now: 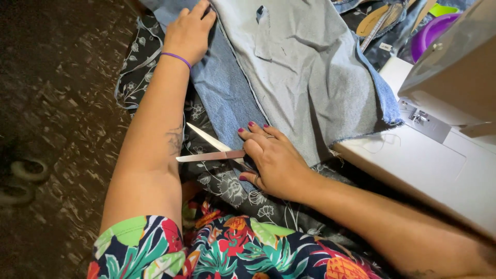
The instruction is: The person uses a pair of scissors to cut a piece of light blue denim fabric that is laid out on their lap. They carefully trim the edges and cut along a seam line, adjusting the fabric with their hands as they work.
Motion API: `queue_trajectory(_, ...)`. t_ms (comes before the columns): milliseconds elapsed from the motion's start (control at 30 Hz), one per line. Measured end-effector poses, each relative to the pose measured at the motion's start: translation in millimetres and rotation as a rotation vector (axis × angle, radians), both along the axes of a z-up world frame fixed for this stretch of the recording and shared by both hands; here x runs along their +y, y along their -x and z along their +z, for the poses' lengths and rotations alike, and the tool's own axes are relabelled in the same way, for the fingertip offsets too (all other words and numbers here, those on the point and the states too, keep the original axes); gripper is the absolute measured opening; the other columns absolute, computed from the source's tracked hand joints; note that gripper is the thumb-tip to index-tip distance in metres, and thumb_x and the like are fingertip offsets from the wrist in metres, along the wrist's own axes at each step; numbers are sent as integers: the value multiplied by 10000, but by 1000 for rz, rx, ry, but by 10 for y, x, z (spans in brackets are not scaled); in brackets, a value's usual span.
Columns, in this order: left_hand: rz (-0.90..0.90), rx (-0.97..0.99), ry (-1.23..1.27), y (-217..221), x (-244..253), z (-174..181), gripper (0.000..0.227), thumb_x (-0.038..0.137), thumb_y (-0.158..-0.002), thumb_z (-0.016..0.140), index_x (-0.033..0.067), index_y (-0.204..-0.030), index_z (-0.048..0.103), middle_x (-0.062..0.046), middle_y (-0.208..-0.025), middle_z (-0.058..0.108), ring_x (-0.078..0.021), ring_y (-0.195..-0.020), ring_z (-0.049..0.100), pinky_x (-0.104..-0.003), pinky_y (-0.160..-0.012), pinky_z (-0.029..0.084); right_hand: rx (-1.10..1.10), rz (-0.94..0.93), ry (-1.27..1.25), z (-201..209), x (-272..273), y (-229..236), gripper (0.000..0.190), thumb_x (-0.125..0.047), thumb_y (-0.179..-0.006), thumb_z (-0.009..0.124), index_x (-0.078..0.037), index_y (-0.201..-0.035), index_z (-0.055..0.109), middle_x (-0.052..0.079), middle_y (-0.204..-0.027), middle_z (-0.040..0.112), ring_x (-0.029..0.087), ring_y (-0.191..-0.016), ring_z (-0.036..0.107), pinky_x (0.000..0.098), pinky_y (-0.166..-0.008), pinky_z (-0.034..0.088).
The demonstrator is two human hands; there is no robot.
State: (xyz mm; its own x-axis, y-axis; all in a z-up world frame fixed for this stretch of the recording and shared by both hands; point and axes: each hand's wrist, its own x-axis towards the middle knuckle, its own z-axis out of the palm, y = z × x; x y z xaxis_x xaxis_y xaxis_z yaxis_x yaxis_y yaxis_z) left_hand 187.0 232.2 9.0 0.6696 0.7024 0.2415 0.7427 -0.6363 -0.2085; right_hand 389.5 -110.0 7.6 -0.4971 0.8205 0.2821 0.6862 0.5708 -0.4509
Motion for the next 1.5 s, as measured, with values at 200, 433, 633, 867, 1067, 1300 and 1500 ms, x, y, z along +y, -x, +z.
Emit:
queue_trajectory(200, 53, -214, 64, 8, 443, -82, 217, 165, -1009, 481, 62, -831, 411, -180, -856, 528, -509, -787, 527, -629, -557, 304, 26, 4, 0, -9, 2, -14, 605, -461, -839, 888, -51, -1186, 608, 195, -1530, 618, 439, -1471, 539, 541, -1183, 371)
queue_trajectory(433, 100, -228, 62, -103, 413, -18, 237, 233, -977, 497, 139, -836, 331, -210, -757, 485, -550, -658, 460, -599, -562, 294, 9, -8, 13, -8, 9, 6, 605, -454, -801, 918, -59, -1144, 613, 194, -1529, 623, 431, -1471, 541, 536, -1185, 368)
queue_trajectory(633, -23, -162, -155, -130, 522, -237, 280, 260, -1016, 539, 123, -804, 662, -162, -789, 690, -496, -695, 667, -608, -507, 447, 35, -6, 19, 32, 1, 3, 591, -421, -806, 919, -49, -1153, 617, 206, -1536, 615, 444, -1476, 533, 541, -1201, 357)
queue_trajectory(867, -165, -218, -373, -45, 307, -230, 149, 127, -902, 731, 237, -995, 767, 25, -951, 608, -245, -834, 604, -422, -414, 424, 32, -1, 42, 45, 7, 3, 569, -419, -815, 909, -53, -1138, 617, 200, -1533, 615, 450, -1478, 528, 554, -1189, 365)
queue_trajectory(1067, -120, -171, -436, -119, 372, -316, 95, 217, -956, 684, 147, -894, 666, -2, -934, 653, -258, -916, 631, -441, -434, 453, 29, 1, 33, 73, 1, 5, 549, -426, -826, 896, -55, -1119, 616, 210, -1538, 614, 443, -1481, 529, 548, -1187, 365)
queue_trajectory(1300, -166, -274, -263, -100, 349, -307, 48, 54, -950, 627, 69, -905, 637, -151, -943, 632, -402, -771, 619, -536, -552, 462, 10, -5, 18, 43, -4, 4, 595, -444, -820, 896, -51, -1166, 613, 199, -1536, 618, 426, -1479, 535, 536, -1197, 363)
queue_trajectory(1500, -219, -372, 6, 0, 255, -287, 318, 308, -938, 763, 13, -1055, 750, -196, -1064, 673, -438, -914, 680, -537, -771, 542, -99, -102, 24, 89, -54, 27, 635, -531, -806, 867, -66, -1150, 606, 180, -1549, 604, 403, -1469, 540, 583, -1226, 294)
